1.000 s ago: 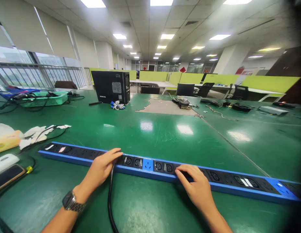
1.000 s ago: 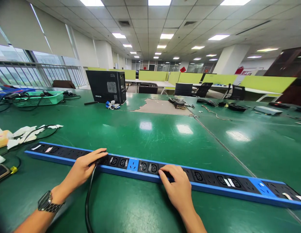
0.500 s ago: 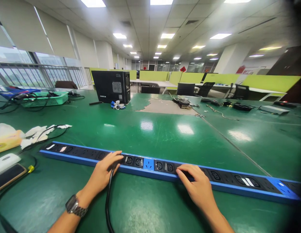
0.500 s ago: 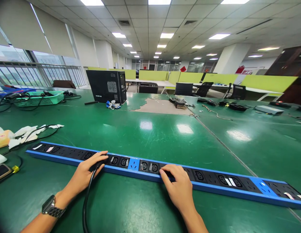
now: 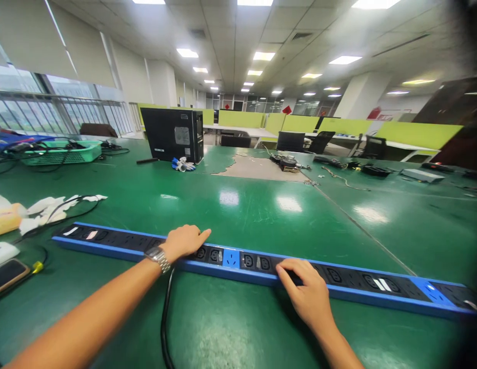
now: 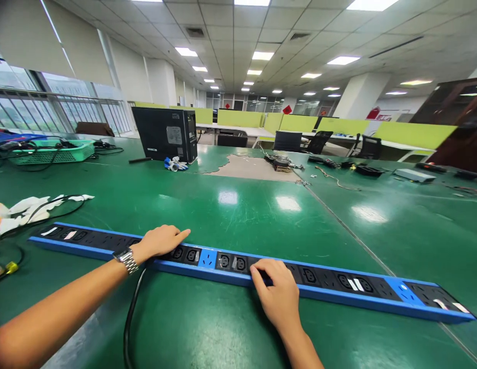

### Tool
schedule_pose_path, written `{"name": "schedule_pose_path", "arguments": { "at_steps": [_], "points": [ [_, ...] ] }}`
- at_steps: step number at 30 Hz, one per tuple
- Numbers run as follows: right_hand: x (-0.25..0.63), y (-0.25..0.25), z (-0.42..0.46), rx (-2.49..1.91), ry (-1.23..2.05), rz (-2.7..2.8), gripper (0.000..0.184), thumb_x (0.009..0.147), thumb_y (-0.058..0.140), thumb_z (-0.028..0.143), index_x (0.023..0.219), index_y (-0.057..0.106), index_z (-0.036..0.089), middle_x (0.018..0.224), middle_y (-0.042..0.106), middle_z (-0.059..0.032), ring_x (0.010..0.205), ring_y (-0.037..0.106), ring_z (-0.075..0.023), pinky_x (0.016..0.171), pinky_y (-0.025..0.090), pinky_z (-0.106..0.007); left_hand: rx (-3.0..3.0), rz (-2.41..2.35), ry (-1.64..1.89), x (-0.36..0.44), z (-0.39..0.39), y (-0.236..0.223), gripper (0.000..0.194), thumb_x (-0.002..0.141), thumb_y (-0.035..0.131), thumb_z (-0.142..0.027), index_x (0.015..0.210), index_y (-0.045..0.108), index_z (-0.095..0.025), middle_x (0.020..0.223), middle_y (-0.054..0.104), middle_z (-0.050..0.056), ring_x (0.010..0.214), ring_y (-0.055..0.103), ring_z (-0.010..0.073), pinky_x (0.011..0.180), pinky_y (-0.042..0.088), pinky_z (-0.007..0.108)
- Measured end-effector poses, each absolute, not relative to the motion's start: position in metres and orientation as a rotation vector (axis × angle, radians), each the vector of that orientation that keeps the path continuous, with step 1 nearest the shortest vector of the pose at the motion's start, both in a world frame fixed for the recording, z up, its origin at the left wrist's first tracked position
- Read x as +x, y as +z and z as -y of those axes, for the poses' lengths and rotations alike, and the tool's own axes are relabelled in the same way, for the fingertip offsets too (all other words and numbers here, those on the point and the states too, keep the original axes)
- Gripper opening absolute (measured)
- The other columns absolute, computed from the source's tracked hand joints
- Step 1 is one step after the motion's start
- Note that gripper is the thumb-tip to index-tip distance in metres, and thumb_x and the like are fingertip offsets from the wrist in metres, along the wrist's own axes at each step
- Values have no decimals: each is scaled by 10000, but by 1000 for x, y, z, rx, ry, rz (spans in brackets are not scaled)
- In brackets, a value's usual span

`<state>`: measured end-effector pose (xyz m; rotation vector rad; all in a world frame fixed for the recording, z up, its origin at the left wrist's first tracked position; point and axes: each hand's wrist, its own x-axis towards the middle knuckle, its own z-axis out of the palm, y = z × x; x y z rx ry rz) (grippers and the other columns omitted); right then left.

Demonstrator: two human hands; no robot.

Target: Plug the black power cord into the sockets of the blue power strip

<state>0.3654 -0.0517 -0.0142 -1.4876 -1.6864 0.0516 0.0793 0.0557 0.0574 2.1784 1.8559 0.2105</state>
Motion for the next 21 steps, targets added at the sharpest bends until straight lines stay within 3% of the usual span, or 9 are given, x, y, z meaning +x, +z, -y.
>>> {"name": "schedule_pose_path", "arguments": {
  "at_steps": [8, 16, 19, 21],
  "points": [
    [363, -12, 49, -1536, 82, 1642, 279, 862, 533, 464, 743, 668, 250, 830, 711, -39, 822, 626, -220, 764, 463, -359, 2282, -1819, 166, 77, -58, 52, 608, 868, 302, -558, 494, 602, -183, 587, 660, 118, 623, 660, 249, 590, 447, 293],
    [351, -12, 38, -1694, 11, 1588, 340, 876, 478, 501, 787, 683, 245, 859, 719, -53, 828, 615, -242, 766, 442, -396, 2318, -1861, 383, 89, -48, 44, 485, 843, 435, -477, 601, 676, -133, 744, 705, 198, 802, 682, 331, 760, 489, 418],
    [345, -15, 35, -1793, -207, 1647, 348, 857, 494, 511, 959, 697, 248, 1046, 705, -75, 985, 590, -295, 852, 405, -476, 2213, -1758, 573, 77, -50, 43, 517, 888, 358, -461, 676, 702, -139, 713, 718, 146, 740, 696, 275, 728, 522, 381],
    [344, -18, 33, -1832, -313, 1708, 392, 853, 497, 511, 1063, 683, 237, 1153, 675, -92, 1071, 562, -323, 900, 373, -515, 2132, -1698, 706, 60, -47, 40, 491, 915, 279, -366, 889, 716, -142, 812, 743, 105, 759, 702, 212, 730, 539, 326]
  ]
}}
